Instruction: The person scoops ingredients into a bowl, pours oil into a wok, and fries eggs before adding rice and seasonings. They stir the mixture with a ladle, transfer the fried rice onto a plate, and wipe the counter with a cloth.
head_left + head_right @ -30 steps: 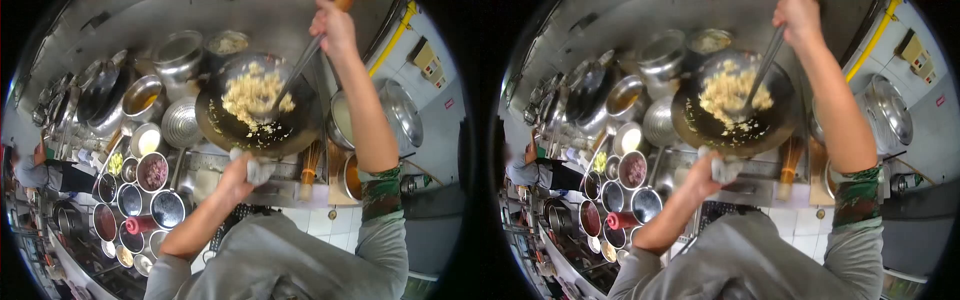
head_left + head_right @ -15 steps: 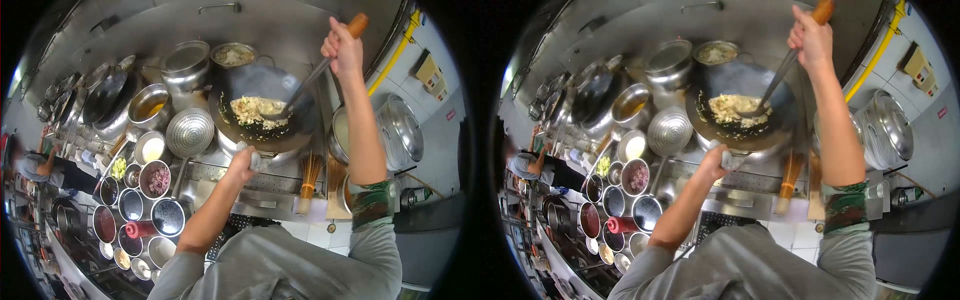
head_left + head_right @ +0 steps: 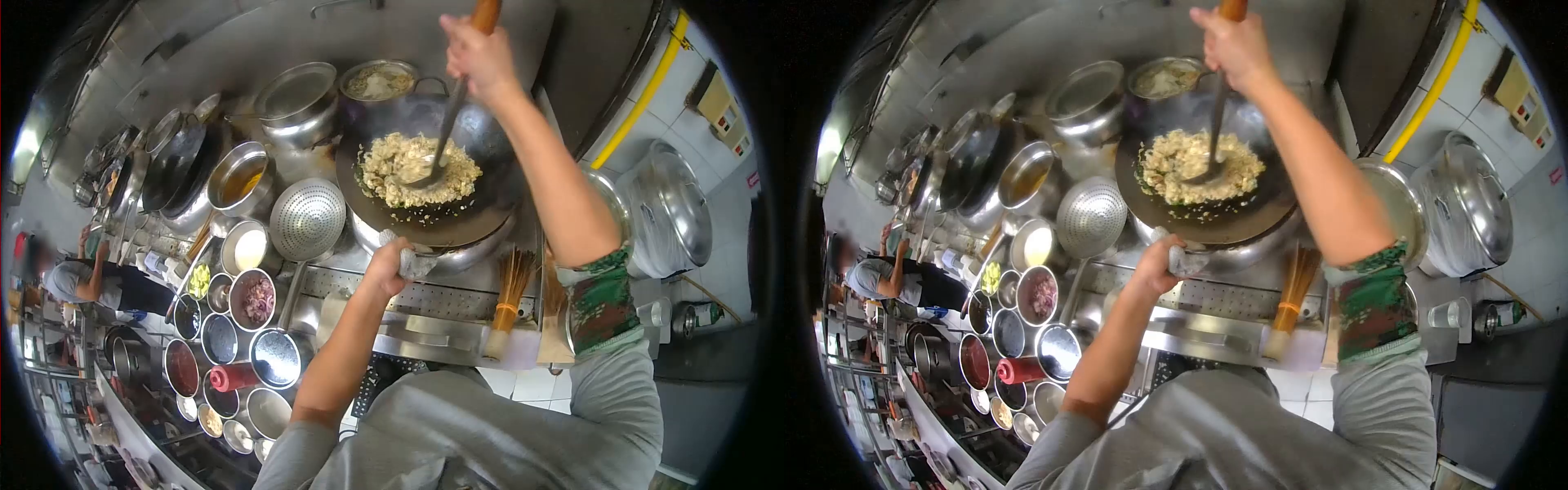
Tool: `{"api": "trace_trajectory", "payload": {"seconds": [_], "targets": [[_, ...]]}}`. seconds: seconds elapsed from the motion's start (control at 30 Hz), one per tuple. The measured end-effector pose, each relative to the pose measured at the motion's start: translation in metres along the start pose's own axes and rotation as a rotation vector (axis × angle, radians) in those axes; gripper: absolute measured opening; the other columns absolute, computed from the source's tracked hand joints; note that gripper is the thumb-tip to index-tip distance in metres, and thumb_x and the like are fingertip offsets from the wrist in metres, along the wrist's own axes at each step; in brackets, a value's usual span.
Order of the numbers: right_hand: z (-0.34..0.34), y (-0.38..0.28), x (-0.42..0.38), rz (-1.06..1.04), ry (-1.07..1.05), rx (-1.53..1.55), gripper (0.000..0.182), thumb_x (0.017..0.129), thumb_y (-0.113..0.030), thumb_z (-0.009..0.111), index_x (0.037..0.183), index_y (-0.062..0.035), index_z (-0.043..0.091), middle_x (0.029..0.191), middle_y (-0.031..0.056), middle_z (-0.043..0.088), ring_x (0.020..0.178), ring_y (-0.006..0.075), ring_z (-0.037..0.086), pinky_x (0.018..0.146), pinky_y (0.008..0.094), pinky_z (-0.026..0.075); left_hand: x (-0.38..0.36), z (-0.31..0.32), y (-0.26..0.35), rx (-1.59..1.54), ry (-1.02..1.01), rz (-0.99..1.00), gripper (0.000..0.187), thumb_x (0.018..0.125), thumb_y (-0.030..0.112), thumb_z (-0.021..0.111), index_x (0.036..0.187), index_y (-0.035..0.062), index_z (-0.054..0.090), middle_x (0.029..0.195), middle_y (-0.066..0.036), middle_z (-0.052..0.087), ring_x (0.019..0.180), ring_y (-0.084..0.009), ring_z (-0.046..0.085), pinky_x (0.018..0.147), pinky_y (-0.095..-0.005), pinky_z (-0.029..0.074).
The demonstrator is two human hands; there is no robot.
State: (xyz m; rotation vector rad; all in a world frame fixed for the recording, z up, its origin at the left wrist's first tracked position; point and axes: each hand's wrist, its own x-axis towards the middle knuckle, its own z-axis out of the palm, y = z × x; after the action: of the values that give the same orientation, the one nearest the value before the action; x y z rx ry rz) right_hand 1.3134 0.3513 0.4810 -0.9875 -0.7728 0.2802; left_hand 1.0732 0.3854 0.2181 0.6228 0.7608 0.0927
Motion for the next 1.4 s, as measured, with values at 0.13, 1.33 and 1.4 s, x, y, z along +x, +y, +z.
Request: {"api": "trace_trajectory", "payload": {"seconds": [0.13,1.33,1.4], "targets": [[-0.03,-0.01,-0.022,0.011,-0.121,0.0,0.034,0.095,-0.021,0.066,0.072,-0.0133,0.043,0.052,-0.0053,0.034,0.043,0.0081,0.034,0.045,0.0277,0.029,0.001,-0.002,0.0,-0.036,-0.03,0.006,0.025,0.089,0.014,0.056,0.111,0.0038,0.054,0.11,-0.016,0.063,0.098,-0.0334,0.065,0.083,-0.052,0.059],[-0.189,-0.13,-0.285,0.639,-0.721,-1.214,0.057,0.09,-0.012,0.061,0.145,-0.0158,0.045,0.13,0.0237,0.058,0.119,0.0384,0.057,0.101,0.0433,0.047,-0.098,0.045,0.008,-0.017,0.043,-0.141,0.026,0.102,0.019,0.041,0.119,0.0064,0.056,0.104,-0.014,0.068,0.092,-0.028,0.067,0.078,-0.0495,0.057],[-0.169,-0.092,-0.293,0.68,-0.632,-1.332,0.057,0.089,-0.014,0.062,0.144,-0.0185,0.047,0.125,0.0237,0.061,0.116,0.0387,0.059,0.1,0.0429,0.048,-0.064,0.027,-0.005,0.037,0.035,-0.092,0.025,0.101,0.021,0.044,0.117,0.0058,0.056,0.11,-0.016,0.067,0.099,-0.0305,0.067,0.081,-0.0516,0.057]]}}
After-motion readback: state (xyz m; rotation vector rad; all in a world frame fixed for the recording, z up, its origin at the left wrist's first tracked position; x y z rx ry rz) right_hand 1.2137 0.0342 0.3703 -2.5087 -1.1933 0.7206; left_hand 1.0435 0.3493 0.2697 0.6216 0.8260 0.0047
